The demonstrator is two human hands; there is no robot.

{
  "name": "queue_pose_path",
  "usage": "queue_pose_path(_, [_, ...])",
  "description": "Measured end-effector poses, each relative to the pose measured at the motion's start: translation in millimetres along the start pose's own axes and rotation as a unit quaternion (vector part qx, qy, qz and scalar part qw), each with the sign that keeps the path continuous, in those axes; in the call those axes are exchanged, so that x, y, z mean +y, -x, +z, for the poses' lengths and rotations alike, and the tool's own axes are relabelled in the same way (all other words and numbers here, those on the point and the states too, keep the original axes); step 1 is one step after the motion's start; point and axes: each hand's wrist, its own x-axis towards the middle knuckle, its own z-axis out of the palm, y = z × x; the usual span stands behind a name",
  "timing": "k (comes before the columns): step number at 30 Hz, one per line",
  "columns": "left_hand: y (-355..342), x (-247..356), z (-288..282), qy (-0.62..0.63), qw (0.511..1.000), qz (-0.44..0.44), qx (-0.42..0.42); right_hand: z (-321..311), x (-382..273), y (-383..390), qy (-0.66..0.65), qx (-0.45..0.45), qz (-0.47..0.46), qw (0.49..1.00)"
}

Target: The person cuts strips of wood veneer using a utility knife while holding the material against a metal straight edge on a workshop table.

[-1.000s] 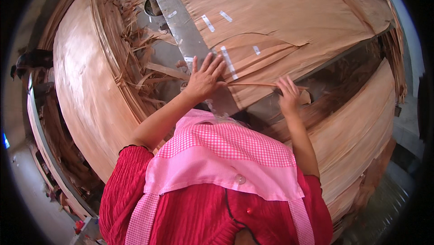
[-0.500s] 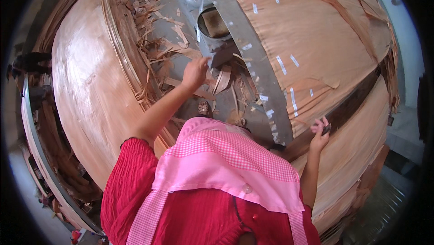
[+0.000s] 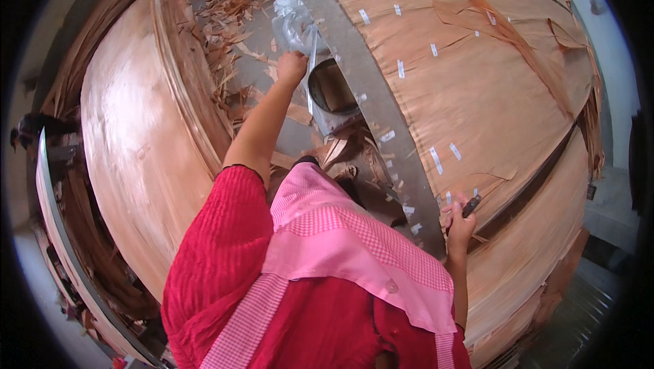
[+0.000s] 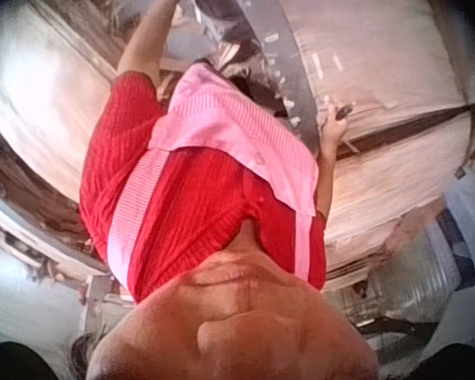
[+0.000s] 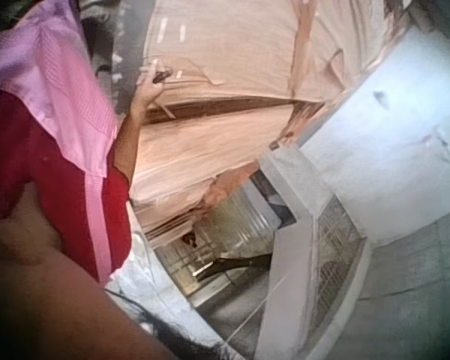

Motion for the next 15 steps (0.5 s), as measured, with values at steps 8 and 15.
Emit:
queue_pose_path(8, [-53,6,9,0.084,0.996,0.006,-0.016,107,-18,-15,0.098,-0.126,0.02,0.987])
queue_pose_path(15, [87,23,-120,0.171,0.825,0.455,-0.288,313,-83,-72,-0.089,-0.282,0.173,0.94])
